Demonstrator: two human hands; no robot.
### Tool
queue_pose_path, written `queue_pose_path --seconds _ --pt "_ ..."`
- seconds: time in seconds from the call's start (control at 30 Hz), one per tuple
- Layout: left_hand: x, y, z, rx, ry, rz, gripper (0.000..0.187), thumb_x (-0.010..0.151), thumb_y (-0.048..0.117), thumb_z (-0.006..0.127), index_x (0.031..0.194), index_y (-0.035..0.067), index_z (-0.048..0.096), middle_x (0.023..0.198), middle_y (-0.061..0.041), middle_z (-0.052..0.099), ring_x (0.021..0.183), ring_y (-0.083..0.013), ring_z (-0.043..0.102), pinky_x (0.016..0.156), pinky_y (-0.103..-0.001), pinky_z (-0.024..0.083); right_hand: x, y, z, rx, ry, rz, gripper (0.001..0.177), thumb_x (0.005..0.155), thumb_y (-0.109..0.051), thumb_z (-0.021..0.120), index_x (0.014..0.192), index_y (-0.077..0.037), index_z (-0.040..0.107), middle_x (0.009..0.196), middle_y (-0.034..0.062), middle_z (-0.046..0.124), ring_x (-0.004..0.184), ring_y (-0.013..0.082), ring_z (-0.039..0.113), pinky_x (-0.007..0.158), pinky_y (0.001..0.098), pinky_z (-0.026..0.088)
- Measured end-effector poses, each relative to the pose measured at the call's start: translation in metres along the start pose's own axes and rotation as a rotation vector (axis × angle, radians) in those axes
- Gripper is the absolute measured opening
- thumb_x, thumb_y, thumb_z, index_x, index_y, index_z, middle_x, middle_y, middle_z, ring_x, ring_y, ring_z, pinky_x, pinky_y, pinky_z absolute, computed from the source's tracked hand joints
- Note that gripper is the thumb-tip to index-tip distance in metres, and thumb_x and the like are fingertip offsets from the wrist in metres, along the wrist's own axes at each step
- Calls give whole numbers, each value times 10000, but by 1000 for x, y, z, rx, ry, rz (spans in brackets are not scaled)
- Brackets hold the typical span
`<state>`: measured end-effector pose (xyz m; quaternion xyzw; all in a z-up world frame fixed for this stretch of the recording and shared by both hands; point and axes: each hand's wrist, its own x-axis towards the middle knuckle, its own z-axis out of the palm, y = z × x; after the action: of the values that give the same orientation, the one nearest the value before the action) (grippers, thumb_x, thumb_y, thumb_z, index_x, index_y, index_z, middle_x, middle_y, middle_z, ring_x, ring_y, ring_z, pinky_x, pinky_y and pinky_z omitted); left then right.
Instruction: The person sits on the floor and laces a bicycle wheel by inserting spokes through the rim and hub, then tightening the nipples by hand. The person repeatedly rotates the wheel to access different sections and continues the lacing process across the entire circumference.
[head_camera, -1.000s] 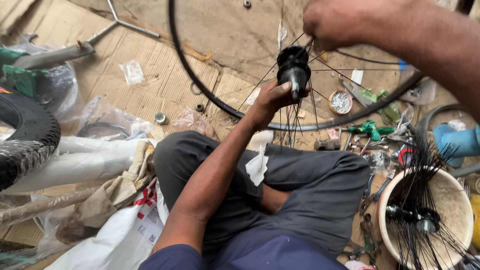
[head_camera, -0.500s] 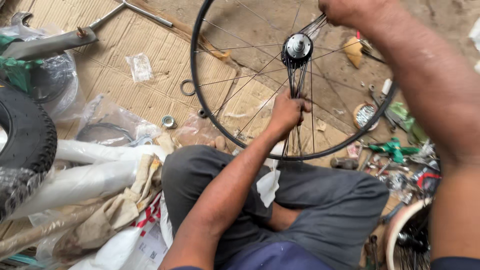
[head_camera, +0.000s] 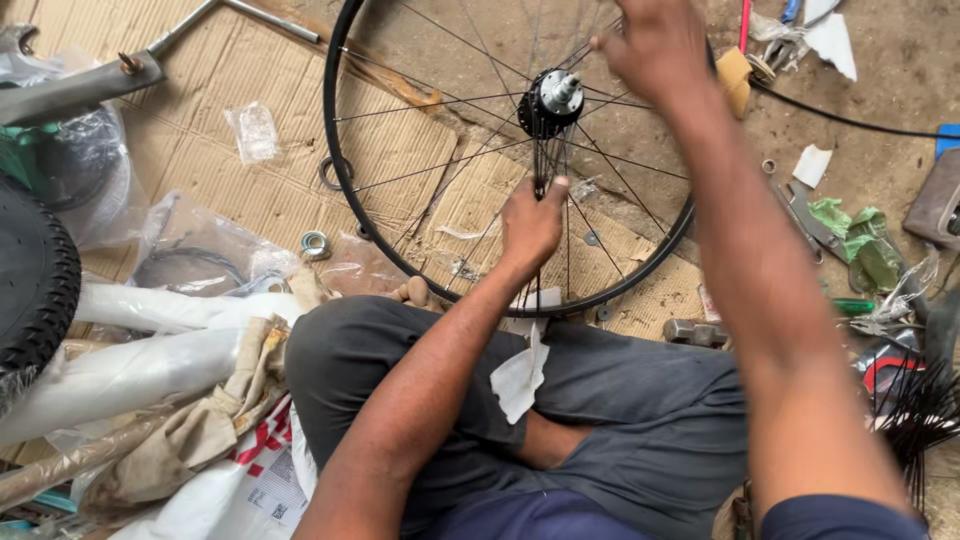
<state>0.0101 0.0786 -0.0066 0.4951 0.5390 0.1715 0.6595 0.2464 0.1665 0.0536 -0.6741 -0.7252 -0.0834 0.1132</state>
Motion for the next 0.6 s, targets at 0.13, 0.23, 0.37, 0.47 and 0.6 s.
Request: queue_pose_path --seconds 0.13,0.23,0.37,0.47,0.6 --pt "17 -25 7 143 140 145 443 1038 414 532 1191 11 632 909 -156 702 847 -275 666 772 -463 533 -111 -71 0 644 137 470 205 990 -206 796 1116 -52 745 966 73 765 850 158 732 748 343 573" --pt "28 -47 13 315 331 412 453 1058 405 549 1289 26 638 1023 -177 696 915 -334 662 802 -490 521 -173 -130 38 720 29 687 196 914 -181 785 1040 -40 737 961 57 722 777 124 712 679 277 569" --pt "24 -39 -9 551 353 401 401 1015 384 563 1229 57 654 1065 -148 661 887 -313 673 750 -469 527 -194 -162 71 1159 90 810 160 991 -179 704 1040 -36 758 808 -36 675 731 63 576 652 238 485" --pt "13 -20 -27 576 339 298 308 1018 357 562 1106 95 698 1047 -104 661 893 -271 684 787 -447 525 -195 -162 66 1208 34 896 156 960 -191 695 968 -63 783 714 -47 623 629 55 490 562 230 411" --pt "6 -5 -39 640 416 333 238 995 321 617 1014 111 728 1025 -106 667 911 -275 680 809 -455 514 -207 -121 32 1915 72 908 178 964 -245 673 857 -112 720 630 -45 515 519 83 422 454 273 367"
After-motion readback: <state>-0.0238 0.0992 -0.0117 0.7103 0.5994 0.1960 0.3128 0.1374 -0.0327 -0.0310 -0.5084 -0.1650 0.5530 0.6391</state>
